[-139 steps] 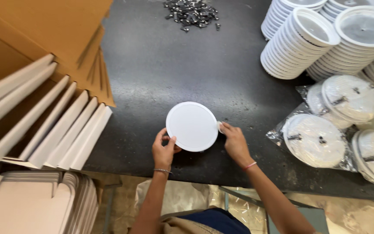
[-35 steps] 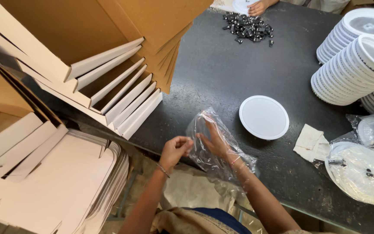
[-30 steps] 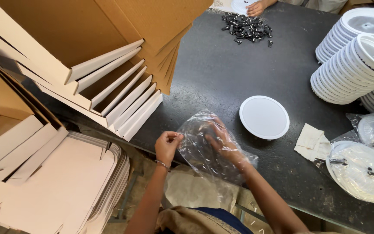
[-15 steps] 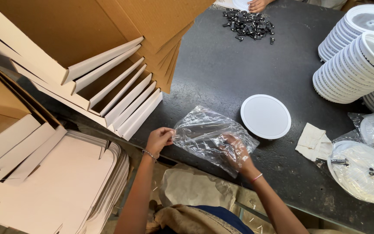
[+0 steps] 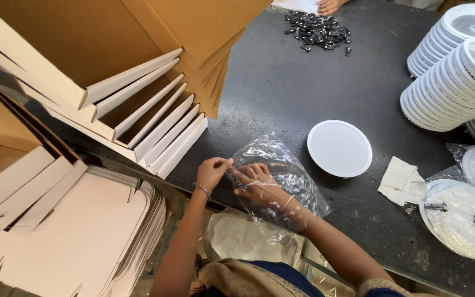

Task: The person wipes white round LED panel light covers with a tissue, places each panel into a clear plastic bag, and wraps the bag around it. They then open a small cardboard box and place a bagged panel inside, repeating the packing cycle for several panels on the workbench.

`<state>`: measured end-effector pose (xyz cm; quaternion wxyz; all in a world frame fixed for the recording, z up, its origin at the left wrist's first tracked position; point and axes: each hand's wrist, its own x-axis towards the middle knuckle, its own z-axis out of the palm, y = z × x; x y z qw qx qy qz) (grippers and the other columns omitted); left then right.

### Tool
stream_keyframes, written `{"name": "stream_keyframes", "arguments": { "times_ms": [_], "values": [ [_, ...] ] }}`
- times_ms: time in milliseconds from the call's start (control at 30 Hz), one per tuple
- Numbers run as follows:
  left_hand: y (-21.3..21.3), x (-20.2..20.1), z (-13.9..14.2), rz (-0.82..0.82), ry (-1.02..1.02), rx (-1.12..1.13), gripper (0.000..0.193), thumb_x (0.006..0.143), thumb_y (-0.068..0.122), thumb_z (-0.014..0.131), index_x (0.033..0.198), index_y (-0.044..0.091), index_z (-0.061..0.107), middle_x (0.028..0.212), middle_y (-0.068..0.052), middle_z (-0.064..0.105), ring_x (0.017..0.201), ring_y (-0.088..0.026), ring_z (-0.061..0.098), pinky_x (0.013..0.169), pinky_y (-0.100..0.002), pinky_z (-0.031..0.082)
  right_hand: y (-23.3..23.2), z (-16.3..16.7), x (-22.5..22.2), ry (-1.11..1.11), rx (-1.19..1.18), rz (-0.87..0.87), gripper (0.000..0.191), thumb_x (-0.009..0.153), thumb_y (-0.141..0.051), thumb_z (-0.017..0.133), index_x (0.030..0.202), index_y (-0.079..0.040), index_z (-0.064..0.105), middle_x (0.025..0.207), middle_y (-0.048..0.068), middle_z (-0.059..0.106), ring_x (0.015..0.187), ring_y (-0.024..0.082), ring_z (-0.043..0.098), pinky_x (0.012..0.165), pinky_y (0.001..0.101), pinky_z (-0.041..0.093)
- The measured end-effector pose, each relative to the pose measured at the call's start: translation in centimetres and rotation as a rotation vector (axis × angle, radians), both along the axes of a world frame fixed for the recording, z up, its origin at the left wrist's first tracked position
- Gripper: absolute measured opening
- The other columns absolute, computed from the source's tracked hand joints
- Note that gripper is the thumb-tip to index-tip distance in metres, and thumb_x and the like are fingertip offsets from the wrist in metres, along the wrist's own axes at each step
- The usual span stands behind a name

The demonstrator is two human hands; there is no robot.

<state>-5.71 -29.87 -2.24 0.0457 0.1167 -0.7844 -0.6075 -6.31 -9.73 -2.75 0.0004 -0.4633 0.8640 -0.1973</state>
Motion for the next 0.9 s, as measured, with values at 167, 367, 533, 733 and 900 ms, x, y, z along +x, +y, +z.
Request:
{"name": "stream_keyframes", "arguments": {
  "times_ms": [167,367,533,733,900],
  "values": [
    [-0.6,-1.9,0.2,-0.06,-0.017,0.099,0.023,0.083,0.022,0.08,0.089,-0.001,0.079,0.08,-0.005,0.076,0.068,-0.009,0.067,0.062,-0.029,0.054,-1.4,0.9,-0.5,-0.082,0.236,-0.073,0.066,0.095,-0.048,0.065,0.154,-0.028,0.045,0.128,0.013,0.054,0.121,0.033,0.047,0.111,0.0512,0.029],
    [-1.3,-3.8,0.3,0.071,-0.012,0.176,0.02,0.088,0.018,0.072,0.097,0.002,0.065,0.08,-0.006,0.077,0.068,-0.015,0.069,0.06,-0.032,0.051,1.3,-0.1,0.5,-0.018,-0.072,0.047,0.07,0.09,-0.047,0.07,0.151,-0.021,0.048,0.148,0.016,0.05,0.141,0.038,0.041,0.117,0.056,0.024],
    [-2.7,-2.6,0.8,0.291,0.21,-0.38,0.037,0.079,0.015,0.085,0.101,0.004,0.057,0.094,-0.013,0.066,0.08,-0.028,0.064,0.074,-0.039,0.053,8.2,-1.4,0.2,0.059,-0.109,-0.378,0.081,0.086,-0.047,0.07,0.153,-0.01,0.042,0.156,0.02,0.042,0.143,0.041,0.038,0.118,0.0507,0.031],
    [1.3,-2.4,1.7,0.266,0.305,-0.966,0.04,0.089,0.007,0.07,0.126,0.017,0.063,0.138,-0.004,0.058,0.132,-0.027,0.052,0.107,-0.049,0.04,11.4,-2.7,-0.5,-0.046,0.014,-0.502,0.089,0.084,-0.055,0.071,0.151,-0.004,0.042,0.157,0.022,0.035,0.146,0.04,0.032,0.118,0.0467,0.028],
    [3.5,-5.6,1.5,0.017,0.514,-0.939,0.059,0.103,0.042,0.054,0.154,0.012,0.05,0.165,-0.012,0.035,0.152,-0.037,0.03,0.121,-0.057,0.021,11.3,-3.1,-0.2,-0.074,0.109,-0.524,0.081,0.086,-0.058,0.068,0.148,-0.011,0.048,0.16,0.017,0.034,0.149,0.035,0.028,0.119,0.0491,0.023]
  ]
}}
